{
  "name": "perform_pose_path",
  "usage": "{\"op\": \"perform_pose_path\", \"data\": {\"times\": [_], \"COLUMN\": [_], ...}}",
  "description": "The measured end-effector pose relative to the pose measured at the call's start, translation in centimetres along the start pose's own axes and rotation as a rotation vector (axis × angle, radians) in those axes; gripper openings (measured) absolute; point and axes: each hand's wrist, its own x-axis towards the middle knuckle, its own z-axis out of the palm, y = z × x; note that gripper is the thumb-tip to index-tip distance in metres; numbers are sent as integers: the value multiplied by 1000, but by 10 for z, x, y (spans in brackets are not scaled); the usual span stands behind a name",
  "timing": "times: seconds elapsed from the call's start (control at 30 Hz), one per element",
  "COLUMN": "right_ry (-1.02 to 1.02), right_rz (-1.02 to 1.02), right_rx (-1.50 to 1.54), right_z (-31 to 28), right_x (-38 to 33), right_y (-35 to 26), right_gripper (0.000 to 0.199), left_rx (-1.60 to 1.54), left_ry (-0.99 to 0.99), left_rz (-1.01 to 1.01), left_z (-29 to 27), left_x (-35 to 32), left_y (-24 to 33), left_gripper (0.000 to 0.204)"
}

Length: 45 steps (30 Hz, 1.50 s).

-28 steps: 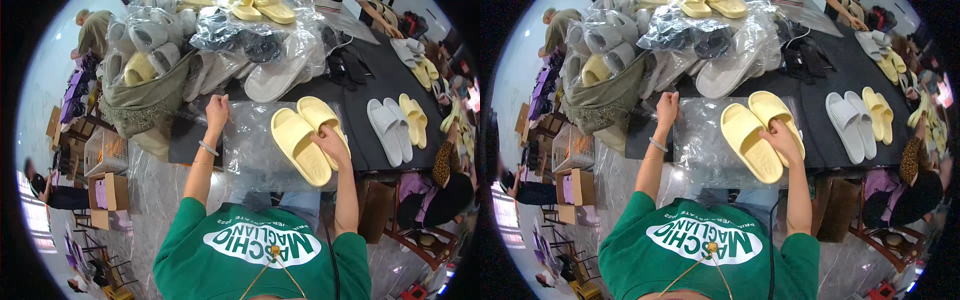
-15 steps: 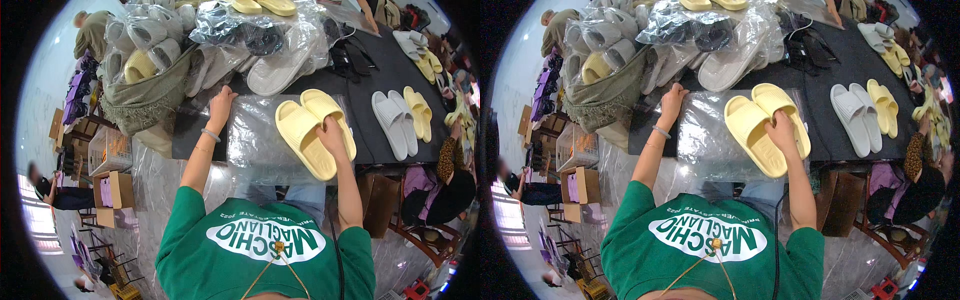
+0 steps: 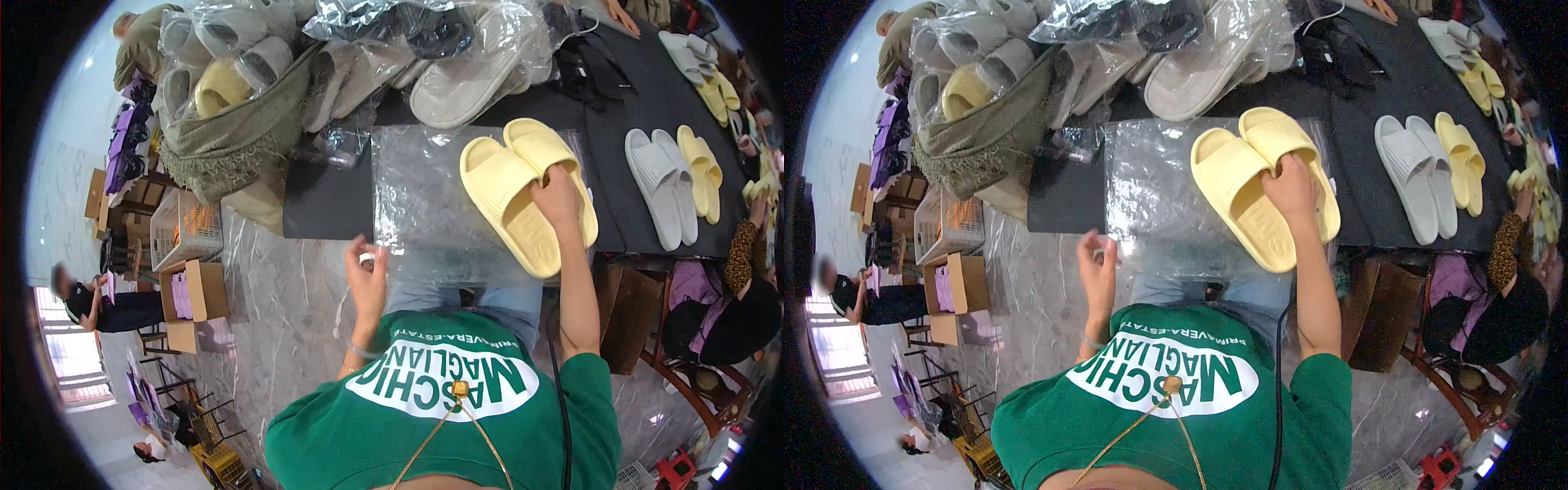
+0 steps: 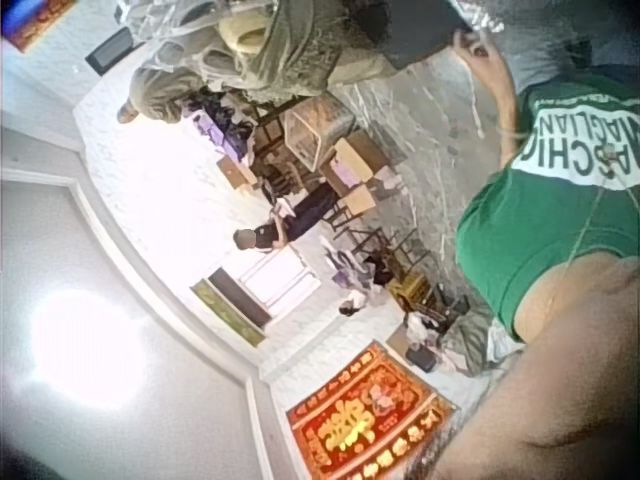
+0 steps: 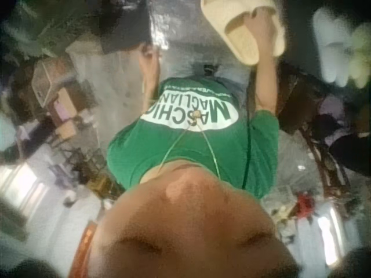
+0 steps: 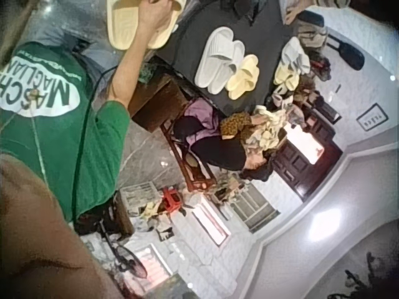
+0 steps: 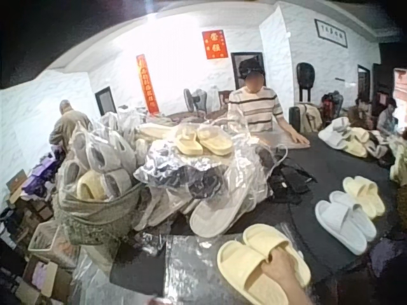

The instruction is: Packing pairs of slides into plastic bags.

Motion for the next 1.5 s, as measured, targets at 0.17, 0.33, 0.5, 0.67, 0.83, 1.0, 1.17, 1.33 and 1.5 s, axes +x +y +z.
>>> {"op": "perform_pose_path", "data": {"times": [0.17, 0.33, 0.5, 0.67, 0.83, 1.0, 1.17, 1.33, 1.5], "right_ry": [84, 70, 45, 60, 81, -56, -23, -35, -17], "right_rz": [-47, -39, -30, -24, -56, -44, -52, -53, -63], "right_rx": [6, -20, -20, 13, 27, 38, 45, 44, 6], "right_z": [6, 0, 6, 0, 3, -3, -3, -5, -1], "right_x": [1, -4, -12, -9, -2, -7, -16, -16, -12], "right_y": [1, -9, -11, -3, -2, -4, 1, -4, -8], "right_gripper": [33, 37, 38, 40, 40, 44, 42, 42, 41], "left_rx": [19, -88, 418, 548, 565, 787, 925, 917, 910], "left_ry": [-263, -502, -324, -12, -275, -365, -401, -379, -362], "left_rz": [-333, -464, -49, 348, 798, 706, 684, 673, 642], "left_z": [-29, -56, -50, -3, 55, 83, 95, 93, 93], "left_x": [-23, -9, -6, 12, 56, 83, 82, 83, 88], "left_y": [-24, -36, -44, 25, 49, 28, 10, 15, 13], "left_gripper": [26, 25, 22, 33, 48, 56, 59, 58, 59]}}
